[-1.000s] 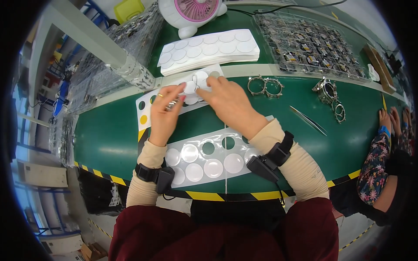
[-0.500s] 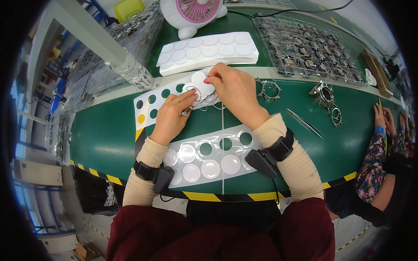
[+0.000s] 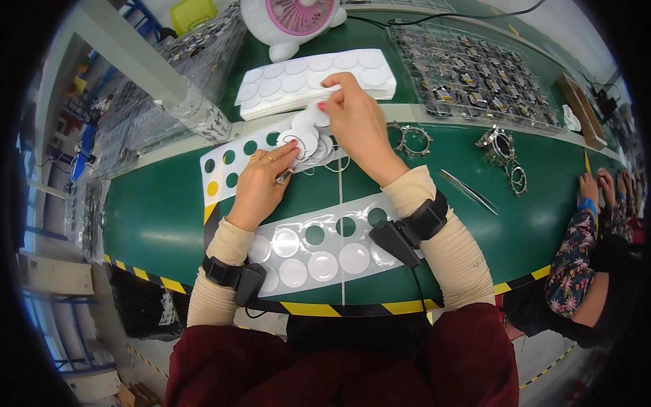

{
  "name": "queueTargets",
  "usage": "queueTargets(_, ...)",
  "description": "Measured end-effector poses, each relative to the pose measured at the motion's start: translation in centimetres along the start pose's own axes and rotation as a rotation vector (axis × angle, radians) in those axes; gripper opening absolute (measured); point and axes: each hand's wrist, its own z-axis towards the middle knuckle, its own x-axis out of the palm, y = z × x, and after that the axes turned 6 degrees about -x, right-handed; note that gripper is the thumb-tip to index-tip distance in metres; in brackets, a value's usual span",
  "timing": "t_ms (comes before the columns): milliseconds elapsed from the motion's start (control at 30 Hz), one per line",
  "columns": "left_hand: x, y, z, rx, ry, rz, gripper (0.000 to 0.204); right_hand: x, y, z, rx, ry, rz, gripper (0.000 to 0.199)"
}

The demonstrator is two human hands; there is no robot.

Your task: The person fits a metal ring onto a watch component by hand, then peels a white circular sticker from a sheet and applies it to the back of the watch. This process is repeated for several watch components, handling one at a time on the green work surface.

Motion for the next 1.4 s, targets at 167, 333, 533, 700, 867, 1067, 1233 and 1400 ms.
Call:
queueTargets(167,0.6,1.1,-0.2,0.036,0.000,0.014,0.034,2.4,-1.1,-2.3,-0.073,0.139,-0.295,0.024)
queueTargets(333,-0.1,1.5,-0.3,-0.078,0.068,-0.024,0.023,5.6,-1.9,-2.3,-0.373,-0.126,-0.423,0.026)
queueTargets(533,0.6,1.2,-0.6,-0.265,-0.036,-0.381,0.021,3.5,-1.6,-2.9,-0.345,-0.139,-0.487,0.031)
queueTargets(700,-0.5,0.9,-0.6,-0.595,-0.129,-0.522,0.024,2.9,-0.8,-2.7,-0.383,-0.156,-0.408,0.021)
queueTargets(867,-0.6,1.7,-0.8,-0.530,-0.163,-0.456,0.025,2.7,-1.3,-2.3,-0.409,-0.104,-0.285,0.013)
queueTargets(1067,-0.3,1.3,-0.7,-0.502,-0.168,-0.456,0.024,3.3,-1.2,-2.3,-0.381,-0.202,-0.268,0.016)
queueTargets(1233,-0.2,1.7,-0.8,-0.508,-0.160,-0.469,0.023,3.1,-0.7,-2.4,-0.334,-0.151,-0.269,0.019)
queueTargets(1400,-0.1,1.8,-0.7,-0.504,-0.163,-0.470,0.023,3.5,-1.1,-2.2,-0.349,-0.164,-0.271,0.024)
